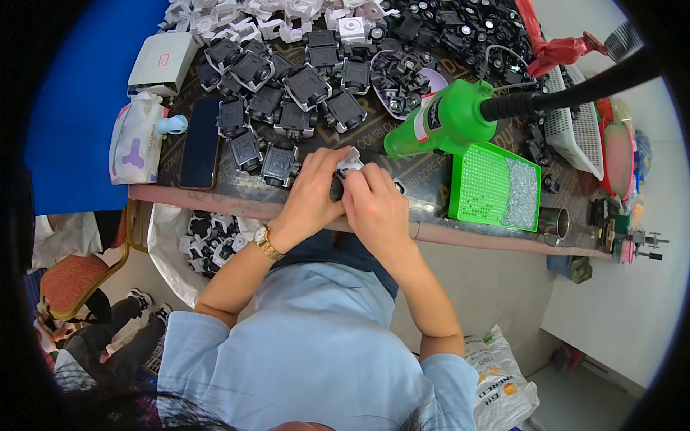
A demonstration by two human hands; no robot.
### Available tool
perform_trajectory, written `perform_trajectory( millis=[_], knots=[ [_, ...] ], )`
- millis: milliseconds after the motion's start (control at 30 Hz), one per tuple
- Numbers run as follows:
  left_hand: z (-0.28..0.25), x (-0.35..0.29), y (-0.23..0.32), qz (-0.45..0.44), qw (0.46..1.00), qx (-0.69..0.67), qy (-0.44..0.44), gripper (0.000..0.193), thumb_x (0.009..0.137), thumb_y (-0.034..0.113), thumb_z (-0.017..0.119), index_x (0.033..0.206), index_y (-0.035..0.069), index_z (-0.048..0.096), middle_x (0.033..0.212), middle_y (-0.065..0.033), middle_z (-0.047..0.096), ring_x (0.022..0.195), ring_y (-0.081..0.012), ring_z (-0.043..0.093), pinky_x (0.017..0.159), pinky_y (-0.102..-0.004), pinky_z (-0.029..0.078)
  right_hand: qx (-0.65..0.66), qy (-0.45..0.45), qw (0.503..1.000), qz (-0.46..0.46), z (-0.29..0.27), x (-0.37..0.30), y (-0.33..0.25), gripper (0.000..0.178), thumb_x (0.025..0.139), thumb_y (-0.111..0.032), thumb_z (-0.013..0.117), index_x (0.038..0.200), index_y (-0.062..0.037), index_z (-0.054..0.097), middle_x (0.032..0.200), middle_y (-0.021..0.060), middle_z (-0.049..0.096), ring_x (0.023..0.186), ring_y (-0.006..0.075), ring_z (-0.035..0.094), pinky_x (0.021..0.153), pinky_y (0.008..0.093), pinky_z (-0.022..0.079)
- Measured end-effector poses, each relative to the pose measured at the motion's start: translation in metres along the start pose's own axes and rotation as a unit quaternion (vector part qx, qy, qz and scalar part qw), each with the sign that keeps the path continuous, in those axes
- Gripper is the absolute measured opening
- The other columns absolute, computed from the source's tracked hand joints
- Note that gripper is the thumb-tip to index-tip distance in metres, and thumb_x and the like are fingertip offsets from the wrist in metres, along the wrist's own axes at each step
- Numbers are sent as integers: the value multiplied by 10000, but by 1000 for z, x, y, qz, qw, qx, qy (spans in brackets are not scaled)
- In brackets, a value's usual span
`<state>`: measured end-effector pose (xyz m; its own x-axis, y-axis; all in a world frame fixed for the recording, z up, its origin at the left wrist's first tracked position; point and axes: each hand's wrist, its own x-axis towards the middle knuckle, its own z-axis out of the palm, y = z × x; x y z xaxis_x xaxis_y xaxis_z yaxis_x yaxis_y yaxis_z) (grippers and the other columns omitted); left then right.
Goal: The person assembles electronic cooling fans into plastic housings by hand, securing them with screws using an electric screwdriver.
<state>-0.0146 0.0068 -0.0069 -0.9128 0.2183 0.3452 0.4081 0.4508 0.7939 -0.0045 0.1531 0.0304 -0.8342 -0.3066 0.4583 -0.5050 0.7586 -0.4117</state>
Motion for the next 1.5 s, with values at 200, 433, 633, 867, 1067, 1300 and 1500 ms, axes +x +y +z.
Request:
perform_trajectory(
  millis=[200, 433, 633, 867, 1067, 1300, 1500],
  knots=[
    [-8, -3, 5, 8, 998, -62, 13, 651, 723, 87, 810, 1305, -1, 532, 1195, -176, 615, 1080, -336, 598, 917, -399, 519, 293, 60, 925, 234, -3, -7, 8, 109, 889, 30, 687, 976, 33, 621, 754, 25, 614, 626, 43, 545, 550, 210, 466],
    [-13, -11, 9, 41, 994, -103, -19, 648, 719, 86, 814, 1299, 15, 535, 1134, -171, 609, 1054, -372, 603, 881, -432, 523, 377, 37, 883, 278, -15, -20, 12, 116, 898, 53, 668, 1010, 40, 639, 767, -23, 604, 675, 8, 523, 568, 174, 439],
    [-16, -12, 6, 38, 995, -93, -19, 647, 711, 59, 810, 1295, 27, 533, 1128, -160, 593, 1037, -366, 598, 870, -439, 527, 331, 4, 904, 270, -31, -16, 13, 112, 887, 27, 690, 994, 36, 660, 739, -14, 608, 642, 13, 522, 558, 188, 431],
    [-15, -12, 4, 43, 996, -77, -15, 675, 701, 68, 831, 1319, 35, 561, 1109, -168, 614, 999, -362, 620, 847, -423, 534, 333, 40, 896, 290, -28, -22, 15, 138, 908, 26, 680, 1034, 58, 633, 755, 3, 627, 664, 23, 545, 570, 185, 438],
    [-15, -10, 5, 39, 996, -79, -26, 666, 703, 63, 813, 1301, 24, 525, 1109, -153, 580, 1020, -364, 593, 860, -435, 526, 343, 3, 898, 275, -16, -23, 18, 125, 903, 27, 689, 1021, 50, 658, 770, 7, 639, 670, 22, 552, 562, 191, 453],
    [-17, -12, 8, 22, 997, -67, -41, 658, 732, 57, 781, 1331, 31, 509, 1129, -144, 567, 1045, -360, 585, 869, -436, 530, 193, -28, 978, 66, -40, -7, 23, 164, 889, 5, 664, 1043, 38, 710, 826, 110, 619, 632, 177, 562, 555, 281, 436],
    [-11, -10, 5, 50, 996, -69, -13, 630, 747, 47, 763, 1320, 20, 502, 1204, -172, 562, 1085, -389, 564, 925, -451, 508, -30, 83, 996, 34, -37, 40, 127, 128, 947, -120, 656, 1007, -11, 684, 890, 90, 653, 828, 202, 639, 690, 351, 488]
  ],
)
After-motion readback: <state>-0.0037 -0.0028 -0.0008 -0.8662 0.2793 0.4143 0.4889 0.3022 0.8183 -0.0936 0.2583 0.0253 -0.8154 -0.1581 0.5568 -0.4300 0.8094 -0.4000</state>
